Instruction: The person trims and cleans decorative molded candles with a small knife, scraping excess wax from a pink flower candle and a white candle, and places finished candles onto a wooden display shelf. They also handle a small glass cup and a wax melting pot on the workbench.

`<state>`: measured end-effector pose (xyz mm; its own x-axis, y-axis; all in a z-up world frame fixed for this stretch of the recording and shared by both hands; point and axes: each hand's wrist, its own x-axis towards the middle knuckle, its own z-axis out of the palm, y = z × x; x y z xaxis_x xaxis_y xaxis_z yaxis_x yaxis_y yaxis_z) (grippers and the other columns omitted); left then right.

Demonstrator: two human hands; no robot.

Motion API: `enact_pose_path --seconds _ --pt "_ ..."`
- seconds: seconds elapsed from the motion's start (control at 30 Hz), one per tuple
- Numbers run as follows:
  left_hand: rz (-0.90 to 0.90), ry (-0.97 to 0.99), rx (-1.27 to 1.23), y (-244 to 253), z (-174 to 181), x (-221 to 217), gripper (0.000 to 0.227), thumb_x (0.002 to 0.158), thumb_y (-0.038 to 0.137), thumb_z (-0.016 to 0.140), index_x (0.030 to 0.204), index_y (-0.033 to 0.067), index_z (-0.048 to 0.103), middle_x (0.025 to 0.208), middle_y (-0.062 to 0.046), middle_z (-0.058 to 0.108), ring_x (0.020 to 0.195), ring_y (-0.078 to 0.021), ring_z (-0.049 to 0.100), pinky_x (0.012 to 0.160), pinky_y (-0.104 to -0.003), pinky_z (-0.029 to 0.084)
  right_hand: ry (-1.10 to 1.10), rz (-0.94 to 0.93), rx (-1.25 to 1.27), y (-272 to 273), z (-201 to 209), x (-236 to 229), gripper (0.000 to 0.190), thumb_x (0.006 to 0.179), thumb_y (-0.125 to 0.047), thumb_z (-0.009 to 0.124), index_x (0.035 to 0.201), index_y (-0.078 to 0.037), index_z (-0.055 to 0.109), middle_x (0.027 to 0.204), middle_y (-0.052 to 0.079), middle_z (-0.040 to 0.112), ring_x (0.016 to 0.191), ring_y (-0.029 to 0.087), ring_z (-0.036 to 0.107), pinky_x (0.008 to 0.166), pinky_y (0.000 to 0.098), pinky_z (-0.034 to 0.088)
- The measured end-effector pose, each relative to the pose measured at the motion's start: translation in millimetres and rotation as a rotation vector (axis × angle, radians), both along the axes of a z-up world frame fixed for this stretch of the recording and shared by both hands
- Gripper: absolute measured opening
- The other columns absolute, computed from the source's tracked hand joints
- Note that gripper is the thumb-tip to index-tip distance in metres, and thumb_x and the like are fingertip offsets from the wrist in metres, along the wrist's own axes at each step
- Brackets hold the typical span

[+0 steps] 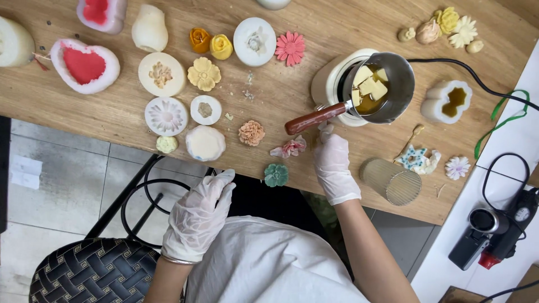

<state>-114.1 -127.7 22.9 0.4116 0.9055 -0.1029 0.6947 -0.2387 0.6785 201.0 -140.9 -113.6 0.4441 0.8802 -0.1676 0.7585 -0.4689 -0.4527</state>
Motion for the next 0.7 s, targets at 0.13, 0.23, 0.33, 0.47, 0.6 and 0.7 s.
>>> enact_pose_path --seconds 0.13,0.23,0.33,0.47,0.6,0.7 --pt "-0.003 0.026 -0.073 8.2 -1.9 -4.3 0.024 0.094 0.017 0.066 0.117 0.0106 0.066 0.109 -0.01 0.073 0.096 -0.03 0.071 0.08 -0.039 0.058 -0.068 0.012 -0.091 6.3 11.6 -3.5 0.025 0.104 -0.011 0.051 0.103 0.003 0.072 0.083 0.024 0.071 0.078 0.042 0.07 0.067 0.0484 0.053" --pt "-0.011 0.049 -0.114 15.2 3.9 -4.0 0.027 0.094 0.018 0.066 0.12 0.0104 0.067 0.108 -0.011 0.073 0.093 -0.0308 0.07 0.077 -0.04 0.057 -0.079 0.029 -0.1 0.6 2.0 1.1 0.022 0.102 -0.01 0.054 0.101 -0.001 0.074 0.084 0.023 0.072 0.078 0.041 0.071 0.068 0.0482 0.055" --pt "-0.038 0.059 -0.107 15.6 2.1 -3.7 0.027 0.094 0.019 0.066 0.12 0.0102 0.066 0.109 -0.011 0.073 0.093 -0.0317 0.07 0.077 -0.041 0.057 -0.083 0.017 -0.133 9.6 12.8 -8.2 0.017 0.1 -0.012 0.06 0.1 -0.005 0.075 0.085 0.024 0.071 0.079 0.042 0.07 0.068 0.0494 0.055" --pt "-0.046 0.041 -0.128 15.6 0.9 -1.6 0.028 0.094 0.019 0.065 0.12 0.0094 0.067 0.109 -0.011 0.073 0.094 -0.032 0.07 0.077 -0.041 0.057 -0.105 0.061 -0.194 24.1 18.9 -21.0 0.009 0.089 -0.013 0.071 0.095 -0.008 0.076 0.086 0.022 0.072 0.079 0.043 0.07 0.069 0.0514 0.055" --pt "-0.024 -0.028 -0.119 17.7 -8.7 15.9 0.03 0.096 0.017 0.064 0.125 0.0089 0.063 0.117 -0.014 0.071 0.103 -0.0329 0.069 0.085 -0.042 0.057 0.034 0.042 -0.021 32.0 3.4 -26.7 0.02 0.078 -0.006 0.07 0.096 -0.008 0.077 0.084 0.022 0.072 0.08 0.042 0.07 0.069 0.0496 0.056" --pt "-0.068 -0.043 -0.113 31.0 -12.7 47.5 0.047 0.096 0.015 0.065 0.14 0.0035 0.053 0.127 -0.022 0.063 0.115 -0.0385 0.063 0.096 -0.044 0.053 0.087 0.14 0.095 28.2 1.5 -29.3 0.01 0.087 -0.003 0.066 0.096 -0.004 0.072 0.088 0.02 0.073 0.086 0.041 0.071 0.072 0.0476 0.057"
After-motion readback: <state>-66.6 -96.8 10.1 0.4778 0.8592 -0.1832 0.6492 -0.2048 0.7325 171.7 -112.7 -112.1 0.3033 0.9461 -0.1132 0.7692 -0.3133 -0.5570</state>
